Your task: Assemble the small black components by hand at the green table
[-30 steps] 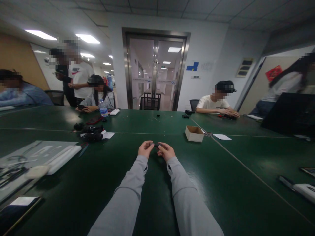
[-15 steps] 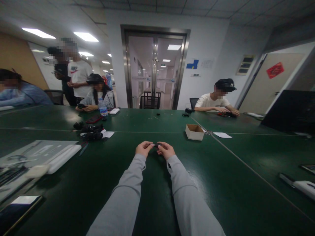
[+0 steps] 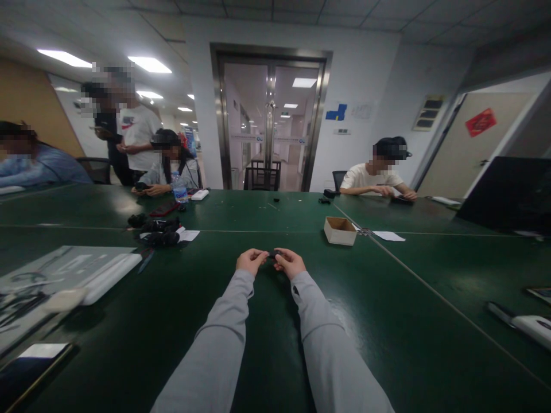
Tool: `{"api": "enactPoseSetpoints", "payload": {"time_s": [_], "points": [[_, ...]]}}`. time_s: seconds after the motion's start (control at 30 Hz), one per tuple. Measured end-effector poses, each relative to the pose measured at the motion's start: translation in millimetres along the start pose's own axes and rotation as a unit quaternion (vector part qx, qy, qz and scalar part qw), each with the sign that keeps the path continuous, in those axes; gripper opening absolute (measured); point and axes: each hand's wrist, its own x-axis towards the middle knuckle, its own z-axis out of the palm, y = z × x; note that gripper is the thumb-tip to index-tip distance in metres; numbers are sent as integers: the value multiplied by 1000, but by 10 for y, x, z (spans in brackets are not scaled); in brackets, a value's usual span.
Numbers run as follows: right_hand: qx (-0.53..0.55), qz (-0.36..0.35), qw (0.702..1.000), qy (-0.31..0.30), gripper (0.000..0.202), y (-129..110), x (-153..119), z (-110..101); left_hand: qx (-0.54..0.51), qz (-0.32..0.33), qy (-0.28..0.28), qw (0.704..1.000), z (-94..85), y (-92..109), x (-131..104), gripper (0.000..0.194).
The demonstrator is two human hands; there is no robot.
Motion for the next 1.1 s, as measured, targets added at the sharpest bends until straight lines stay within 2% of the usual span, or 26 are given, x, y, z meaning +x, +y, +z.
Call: {"api": "enactPoseSetpoints", "payload": {"time_s": [0.17, 0.8, 0.97, 1.1], "points": [[-9, -12, 1000, 26, 48, 18, -8, 25, 8, -12, 12, 1000, 5, -22, 16, 31], [-6, -13, 1000, -3, 47, -45, -51, 36, 129, -24, 11, 991, -13, 45, -1, 39], [-6, 0, 1000, 1, 49, -46, -32, 27, 75, 3, 0, 997, -9, 33, 4, 28], [8, 13, 1000, 13, 52, -64, -20, 32, 12, 44, -40, 998, -20, 51, 9, 26]]}}
